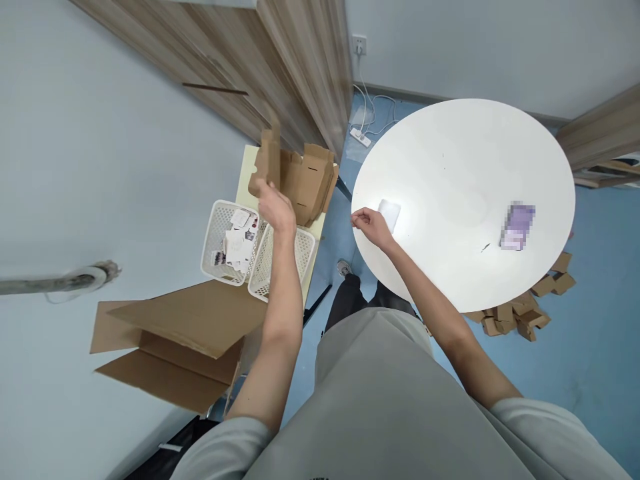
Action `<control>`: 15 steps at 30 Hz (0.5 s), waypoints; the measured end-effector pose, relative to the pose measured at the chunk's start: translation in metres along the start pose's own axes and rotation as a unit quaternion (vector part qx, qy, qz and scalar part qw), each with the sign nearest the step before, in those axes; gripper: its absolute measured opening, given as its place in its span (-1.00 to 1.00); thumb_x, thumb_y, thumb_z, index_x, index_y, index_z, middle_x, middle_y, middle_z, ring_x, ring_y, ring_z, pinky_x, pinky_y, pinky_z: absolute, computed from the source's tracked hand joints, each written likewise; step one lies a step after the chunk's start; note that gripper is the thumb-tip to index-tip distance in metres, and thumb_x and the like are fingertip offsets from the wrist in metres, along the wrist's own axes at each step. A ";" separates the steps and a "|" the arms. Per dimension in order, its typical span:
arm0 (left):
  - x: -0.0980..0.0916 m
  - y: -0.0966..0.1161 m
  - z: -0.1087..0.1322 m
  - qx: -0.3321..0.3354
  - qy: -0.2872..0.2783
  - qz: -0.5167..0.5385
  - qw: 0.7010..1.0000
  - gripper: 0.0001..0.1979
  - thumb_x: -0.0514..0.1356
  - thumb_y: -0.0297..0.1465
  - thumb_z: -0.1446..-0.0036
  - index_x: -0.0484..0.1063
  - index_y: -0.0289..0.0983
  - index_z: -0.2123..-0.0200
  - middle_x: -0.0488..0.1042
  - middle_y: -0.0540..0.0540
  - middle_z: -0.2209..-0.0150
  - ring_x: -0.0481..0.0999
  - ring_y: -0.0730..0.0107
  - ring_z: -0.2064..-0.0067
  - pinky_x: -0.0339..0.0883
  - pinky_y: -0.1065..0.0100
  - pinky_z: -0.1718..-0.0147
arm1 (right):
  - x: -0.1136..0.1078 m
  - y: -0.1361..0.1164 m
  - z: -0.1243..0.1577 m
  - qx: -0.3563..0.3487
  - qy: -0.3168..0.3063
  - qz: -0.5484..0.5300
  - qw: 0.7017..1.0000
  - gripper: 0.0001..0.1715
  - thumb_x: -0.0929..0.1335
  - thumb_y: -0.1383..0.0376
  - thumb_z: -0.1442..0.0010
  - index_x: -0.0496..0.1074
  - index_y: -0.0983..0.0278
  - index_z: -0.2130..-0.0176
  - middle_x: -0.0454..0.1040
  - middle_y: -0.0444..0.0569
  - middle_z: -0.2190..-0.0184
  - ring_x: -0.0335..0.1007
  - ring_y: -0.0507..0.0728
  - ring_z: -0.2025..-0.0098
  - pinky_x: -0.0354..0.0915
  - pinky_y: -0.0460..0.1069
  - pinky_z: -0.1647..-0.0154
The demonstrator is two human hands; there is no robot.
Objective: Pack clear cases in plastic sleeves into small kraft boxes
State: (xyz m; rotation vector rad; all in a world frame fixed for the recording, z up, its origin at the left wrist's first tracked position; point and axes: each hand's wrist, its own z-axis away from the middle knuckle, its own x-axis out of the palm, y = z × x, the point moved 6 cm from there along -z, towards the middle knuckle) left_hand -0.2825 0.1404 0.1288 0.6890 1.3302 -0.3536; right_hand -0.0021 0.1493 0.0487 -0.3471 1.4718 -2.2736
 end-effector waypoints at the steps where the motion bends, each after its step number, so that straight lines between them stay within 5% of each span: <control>1: -0.014 0.008 0.010 0.028 0.026 0.012 0.999 -0.48 -0.20 -0.40 -0.67 0.30 -0.35 -0.49 0.64 -0.42 -0.27 0.64 -0.11 -0.38 0.48 -0.09 -0.36 | -0.013 -0.007 0.006 -0.017 0.011 -0.009 1.000 -0.76 0.48 0.06 -0.38 0.56 0.17 0.16 0.71 0.00 0.14 0.70 0.21 0.05 0.59 0.09 -0.11; 3: -0.026 0.032 0.040 0.124 0.040 0.035 0.991 -0.43 -0.17 -0.47 -0.63 0.23 -0.27 -0.58 0.49 -0.37 -0.48 0.45 -0.04 -0.55 0.38 -0.13 -0.48 | -0.048 -0.020 0.019 -0.052 0.053 -0.024 0.997 -0.65 0.50 -0.05 -0.39 0.57 0.17 0.14 0.71 0.01 0.13 0.70 0.20 0.05 0.59 0.10 -0.13; 6: 0.000 0.082 0.107 0.297 -0.031 0.053 0.953 -0.28 -0.13 -0.60 -0.54 0.14 -0.16 -0.67 0.28 -0.20 -0.64 0.11 0.10 -0.72 0.20 -0.16 -0.63 | -0.120 -0.028 0.049 -0.093 0.161 -0.029 0.982 -0.52 0.45 -0.19 -0.44 0.57 0.14 0.07 0.70 0.01 0.11 0.70 0.18 0.04 0.59 0.08 -0.10; 11: 0.113 0.142 0.228 0.472 -0.202 0.054 0.856 -0.22 -0.14 -0.67 -0.47 0.25 -0.15 -0.64 0.35 -0.16 -0.60 0.14 0.11 -0.70 0.13 -0.19 -0.67 | -0.252 0.007 0.119 -0.125 0.388 0.067 0.911 -0.45 0.27 -0.22 -0.59 0.54 0.12 -0.09 0.66 0.04 0.07 0.72 0.19 0.04 0.61 0.09 0.03; 15: 0.200 0.154 0.299 0.536 -0.311 0.026 0.784 -0.34 -0.10 -0.64 -0.50 0.48 -0.26 -0.50 0.43 -0.28 -0.54 0.27 0.05 -0.66 0.10 -0.16 -0.69 | -0.306 0.066 0.154 -0.068 0.457 0.161 0.872 -0.48 0.26 -0.14 -0.60 0.55 0.15 -0.11 0.65 0.08 0.03 0.69 0.21 0.07 0.62 0.12 0.04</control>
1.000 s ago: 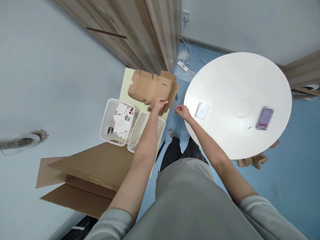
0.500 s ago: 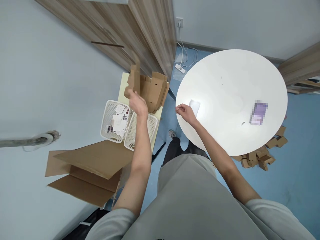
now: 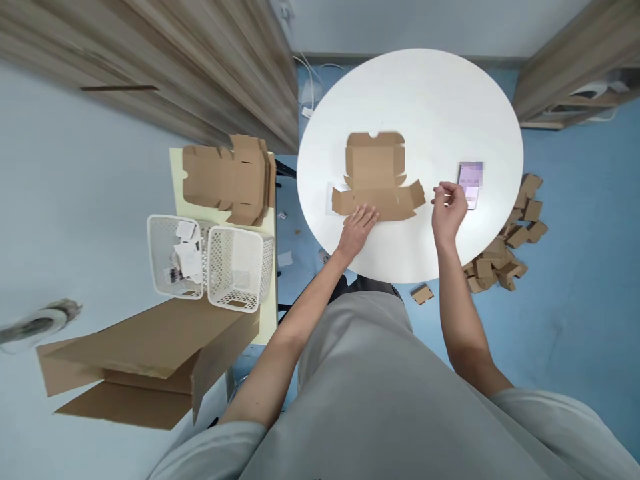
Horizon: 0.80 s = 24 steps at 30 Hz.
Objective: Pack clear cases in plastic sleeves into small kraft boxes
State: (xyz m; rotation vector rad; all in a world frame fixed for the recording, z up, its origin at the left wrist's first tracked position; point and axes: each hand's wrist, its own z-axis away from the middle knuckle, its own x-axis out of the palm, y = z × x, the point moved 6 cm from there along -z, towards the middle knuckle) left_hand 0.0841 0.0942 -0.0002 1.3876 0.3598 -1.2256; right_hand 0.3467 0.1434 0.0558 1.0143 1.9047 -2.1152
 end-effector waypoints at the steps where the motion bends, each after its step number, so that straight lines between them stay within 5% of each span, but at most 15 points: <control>1: 0.021 0.003 -0.003 0.004 -0.031 -0.001 1.000 -0.35 -0.09 -0.64 -0.50 0.53 -0.27 -0.46 0.46 -0.30 -0.52 0.30 0.03 -0.64 0.10 -0.17 -0.69 | 0.002 0.015 0.001 0.015 -0.018 0.020 1.000 -0.49 0.28 -0.13 -0.59 0.55 0.16 -0.11 0.66 0.09 0.01 0.68 0.22 0.06 0.62 0.12 0.00; 3: 0.052 0.007 -0.004 0.005 -0.080 0.000 0.997 -0.38 -0.07 -0.64 -0.49 0.57 -0.28 -0.41 0.50 -0.32 -0.48 0.38 0.01 -0.61 0.13 -0.17 -0.67 | 0.018 0.040 0.002 0.044 -0.082 0.049 0.994 -0.52 0.31 -0.09 -0.56 0.54 0.17 -0.15 0.66 0.14 -0.07 0.66 0.26 -0.03 0.61 0.16 -0.11; 6: 0.072 0.005 0.002 0.000 -0.098 0.011 0.995 -0.35 -0.05 -0.65 -0.47 0.50 -0.30 -0.47 0.45 -0.35 -0.51 0.37 0.00 -0.61 0.18 -0.18 -0.64 | 0.052 0.063 0.001 0.077 -0.167 0.097 0.978 -0.45 0.37 0.00 -0.51 0.44 0.19 -0.33 0.56 0.26 -0.28 0.56 0.36 -0.25 0.52 0.28 -0.34; 10: 0.065 -0.013 0.011 -0.055 -0.061 0.005 0.997 -0.28 -0.10 -0.69 -0.43 0.34 -0.39 -0.57 0.32 -0.42 -0.59 0.26 -0.03 -0.66 0.10 -0.19 -0.66 | 0.078 0.084 -0.006 0.150 -0.178 0.143 0.962 -0.27 0.39 0.17 -0.44 0.26 0.19 -0.49 0.38 0.36 -0.38 0.55 0.45 -0.24 0.47 0.44 -0.37; 14: 0.058 -0.030 0.010 -0.103 -0.055 0.024 0.993 -0.27 -0.06 -0.69 -0.38 0.36 -0.41 -0.55 0.45 -0.41 -0.51 0.41 0.00 -0.58 0.25 -0.10 -0.60 | 0.084 0.090 -0.004 0.186 -0.178 0.142 0.956 -0.21 0.36 0.19 -0.42 0.20 0.16 -0.53 0.34 0.42 -0.36 0.62 0.51 -0.07 0.51 0.53 -0.23; 21: 0.052 -0.037 -0.001 -0.129 -0.055 0.046 0.989 -0.33 0.09 -0.62 -0.35 0.44 -0.39 -0.49 0.58 -0.38 -0.40 0.52 -0.09 -0.47 0.37 -0.09 -0.52 | 0.088 0.083 0.007 0.218 -0.188 0.188 0.939 -0.31 0.32 0.03 -0.52 0.25 0.23 -0.48 0.35 0.48 -0.35 0.64 0.57 -0.08 0.54 0.52 -0.19; 24: 0.050 -0.040 -0.003 -0.139 -0.051 0.048 0.988 -0.34 0.09 -0.64 -0.34 0.50 -0.32 -0.46 0.62 -0.32 -0.36 0.51 -0.07 -0.47 0.40 -0.08 -0.50 | 0.088 0.078 0.009 0.217 -0.191 0.237 0.927 -0.38 0.28 0.13 -0.55 0.27 0.29 -0.46 0.36 0.47 -0.33 0.65 0.50 -0.06 0.57 0.45 -0.15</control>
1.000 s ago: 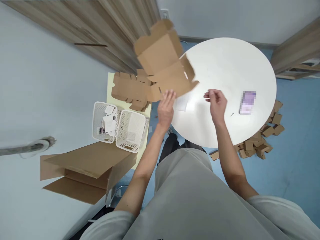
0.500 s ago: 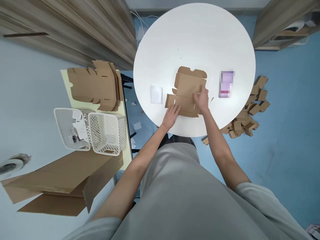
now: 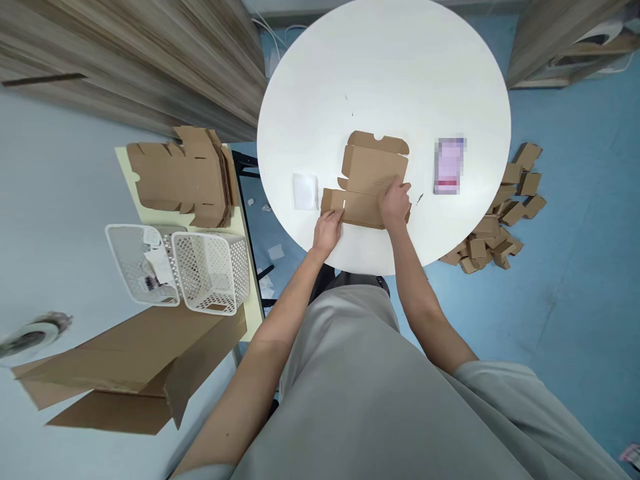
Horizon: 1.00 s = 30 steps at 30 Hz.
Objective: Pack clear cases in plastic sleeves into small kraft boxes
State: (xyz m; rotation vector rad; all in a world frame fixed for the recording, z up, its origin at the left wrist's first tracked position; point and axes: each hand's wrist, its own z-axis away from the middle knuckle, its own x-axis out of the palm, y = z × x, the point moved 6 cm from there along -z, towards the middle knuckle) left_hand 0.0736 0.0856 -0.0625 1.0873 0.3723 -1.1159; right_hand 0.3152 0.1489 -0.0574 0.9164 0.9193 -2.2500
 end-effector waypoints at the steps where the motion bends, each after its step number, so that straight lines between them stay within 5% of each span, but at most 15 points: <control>1: 0.000 0.000 -0.001 -0.002 0.000 0.004 1.000 -0.32 0.07 -0.66 -0.34 0.51 -0.30 -0.46 0.63 -0.29 -0.36 0.51 -0.04 -0.48 0.42 -0.06 -0.50 | 0.000 -0.001 0.000 0.002 0.001 0.013 1.000 -0.38 0.28 0.17 -0.55 0.26 0.30 -0.47 0.35 0.47 -0.35 0.65 0.47 -0.04 0.58 0.41 -0.14; 6: 0.002 0.003 -0.004 0.008 -0.004 0.005 1.000 -0.36 0.05 -0.71 -0.30 0.68 -0.22 -0.26 0.65 -0.16 -0.36 0.50 0.00 -0.49 0.43 -0.05 -0.51 | -0.005 0.002 -0.010 0.019 0.035 -0.028 0.999 -0.26 0.25 0.13 -0.59 0.10 0.25 -0.60 0.16 0.47 -0.53 0.65 0.36 -0.05 0.60 0.29 -0.11; 9: 0.001 0.008 -0.004 0.009 -0.014 -0.003 1.000 -0.50 0.10 -0.66 -0.33 0.76 -0.24 -0.09 0.61 -0.16 -0.41 0.50 -0.05 -0.48 0.43 -0.07 -0.51 | -0.006 -0.003 -0.015 -0.045 0.028 -0.054 0.997 -0.19 0.19 0.06 -0.66 -0.05 0.28 -0.67 0.39 0.37 -0.33 0.58 0.34 -0.16 0.55 0.24 -0.21; 12: -0.002 0.013 -0.005 0.008 -0.015 -0.007 1.000 -0.55 0.13 -0.64 -0.34 0.77 -0.25 -0.06 0.62 -0.17 -0.39 0.55 -0.05 -0.45 0.42 -0.08 -0.52 | -0.006 -0.008 -0.009 -0.131 -0.012 -0.034 0.991 -0.14 0.19 0.12 -0.65 -0.16 0.28 -0.71 0.47 0.29 -0.20 0.58 0.30 -0.06 0.52 0.24 -0.20; 17: -0.007 0.017 -0.010 -0.013 -0.002 -0.006 1.000 -0.57 0.17 -0.66 -0.29 0.78 -0.23 0.00 0.67 -0.17 -0.33 0.65 -0.07 -0.34 0.51 -0.08 -0.43 | -0.003 0.001 -0.015 -0.179 -0.063 -0.012 0.982 -0.08 0.26 0.18 -0.55 -0.06 0.10 -0.72 0.35 0.29 -0.38 0.59 0.27 0.14 0.57 0.31 -0.13; 22: -0.006 0.018 -0.014 -0.022 -0.005 -0.008 1.000 -0.58 0.14 -0.68 -0.30 0.76 -0.25 0.03 0.68 -0.22 -0.30 0.69 -0.12 -0.29 0.55 -0.07 -0.36 | 0.007 -0.002 -0.045 -0.208 -0.105 0.002 0.972 -0.04 0.34 0.04 -0.52 0.06 0.19 -0.70 0.46 0.31 -0.28 0.57 0.49 -0.12 0.48 0.49 -0.30; 26: -0.005 0.015 -0.010 -0.039 0.007 0.014 0.999 -0.59 0.15 -0.67 -0.31 0.71 -0.24 -0.02 0.66 -0.27 -0.28 0.70 -0.12 -0.25 0.56 -0.06 -0.32 | 0.014 0.002 -0.017 -0.252 -0.174 -0.002 0.952 0.24 0.48 -0.12 -0.43 -0.12 0.06 -0.75 0.36 0.30 -0.40 0.52 0.55 -0.27 0.47 0.52 -0.33; 30: -0.006 0.005 -0.004 -0.081 0.078 0.095 0.989 -0.42 0.23 -0.61 -0.31 0.48 -0.20 -0.37 0.61 -0.28 -0.28 0.70 -0.07 -0.21 0.58 -0.07 -0.28 | 0.013 0.025 0.029 -0.234 -0.184 0.039 0.954 0.62 0.64 -0.07 -0.23 -0.39 -0.04 -0.75 0.04 0.34 -0.62 0.31 0.66 -0.49 0.55 0.50 -0.27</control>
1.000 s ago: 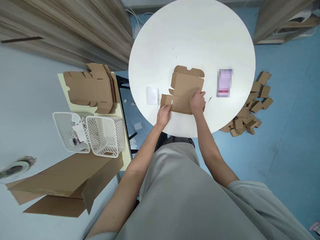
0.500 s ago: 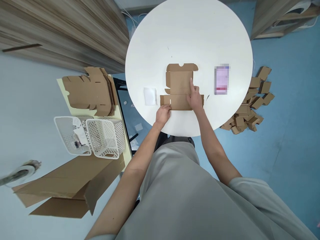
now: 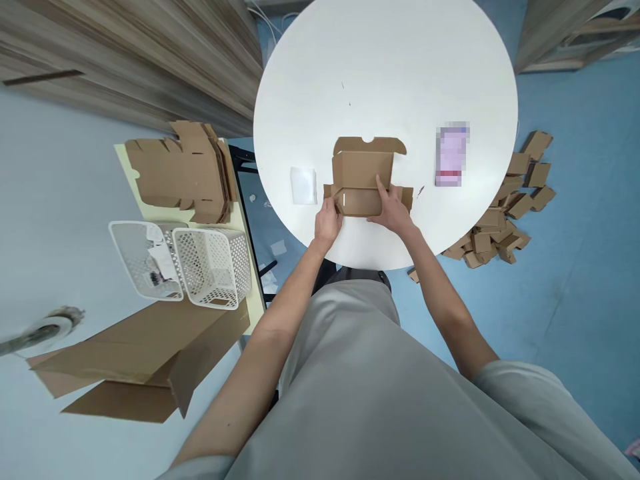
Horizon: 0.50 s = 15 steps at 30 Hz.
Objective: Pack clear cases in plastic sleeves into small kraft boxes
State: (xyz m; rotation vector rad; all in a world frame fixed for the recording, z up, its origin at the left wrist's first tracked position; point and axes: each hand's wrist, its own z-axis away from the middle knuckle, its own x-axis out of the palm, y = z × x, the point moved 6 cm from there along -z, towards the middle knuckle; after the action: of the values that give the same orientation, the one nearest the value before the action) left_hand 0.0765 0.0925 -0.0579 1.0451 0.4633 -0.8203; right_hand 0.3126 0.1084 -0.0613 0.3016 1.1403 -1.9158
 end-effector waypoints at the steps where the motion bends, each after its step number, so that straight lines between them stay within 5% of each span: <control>1: -0.001 -0.002 0.000 -0.004 0.017 0.023 1.000 -0.33 0.26 -0.58 -0.32 0.39 -0.17 -0.46 0.59 -0.28 -0.30 0.68 -0.06 -0.24 0.57 -0.06 -0.29 | 0.003 0.001 0.008 0.010 -0.001 0.009 1.000 0.63 0.64 -0.05 -0.24 -0.43 -0.05 -0.75 0.00 0.34 -0.64 0.30 0.67 -0.50 0.57 0.49 -0.24; 4: -0.001 -0.004 -0.004 0.006 0.022 0.035 0.999 -0.24 0.27 -0.52 -0.35 0.27 -0.13 -0.57 0.54 -0.29 -0.32 0.64 -0.06 -0.28 0.55 -0.06 -0.33 | 0.007 0.004 0.018 0.025 0.002 0.024 0.999 0.53 0.57 -0.02 -0.34 -0.47 -0.06 -0.74 -0.01 0.32 -0.65 0.37 0.65 -0.46 0.61 0.47 -0.20; 7: -0.001 -0.002 -0.010 0.029 -0.006 0.004 1.000 -0.37 0.23 -0.51 -0.39 0.43 -0.14 -0.48 0.54 -0.29 -0.24 0.62 -0.09 -0.29 0.51 -0.08 -0.38 | 0.006 0.004 0.016 0.027 0.007 0.034 0.999 0.43 0.52 0.02 -0.39 -0.43 -0.06 -0.75 0.03 0.30 -0.65 0.42 0.62 -0.42 0.61 0.47 -0.21; 10: -0.009 -0.001 -0.013 0.036 0.033 0.001 0.999 -0.52 0.33 -0.42 -0.41 0.54 -0.09 -0.35 0.45 -0.30 -0.36 0.42 -0.19 -0.49 0.33 -0.18 -0.52 | 0.005 0.004 0.015 0.024 0.004 0.039 0.999 0.41 0.53 0.07 -0.39 -0.38 -0.05 -0.75 0.04 0.30 -0.65 0.44 0.61 -0.42 0.60 0.45 -0.23; 12: -0.014 -0.003 -0.013 0.014 0.082 0.026 0.996 -0.42 0.43 -0.36 -0.37 0.47 -0.08 -0.40 0.34 -0.32 -0.49 0.26 -0.22 -0.60 0.21 -0.21 -0.59 | 0.006 0.004 0.016 0.018 0.005 0.038 0.999 0.42 0.54 0.08 -0.38 -0.39 -0.03 -0.75 0.04 0.30 -0.66 0.43 0.62 -0.43 0.60 0.44 -0.25; 15: -0.008 -0.011 -0.012 -0.075 0.091 0.087 0.989 -0.21 0.47 -0.35 -0.35 0.27 -0.17 -0.54 0.43 -0.38 -0.44 0.44 -0.12 -0.50 0.35 -0.12 -0.52 | 0.006 0.004 0.016 0.013 0.009 0.033 0.999 0.44 0.54 0.08 -0.38 -0.40 -0.03 -0.75 0.02 0.30 -0.67 0.40 0.64 -0.46 0.58 0.46 -0.27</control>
State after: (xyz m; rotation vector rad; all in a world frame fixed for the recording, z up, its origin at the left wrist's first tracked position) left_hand 0.0631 0.1036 -0.0643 1.0095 0.5719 -0.5292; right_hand 0.3157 0.0910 -0.0581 0.3674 1.1056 -1.8752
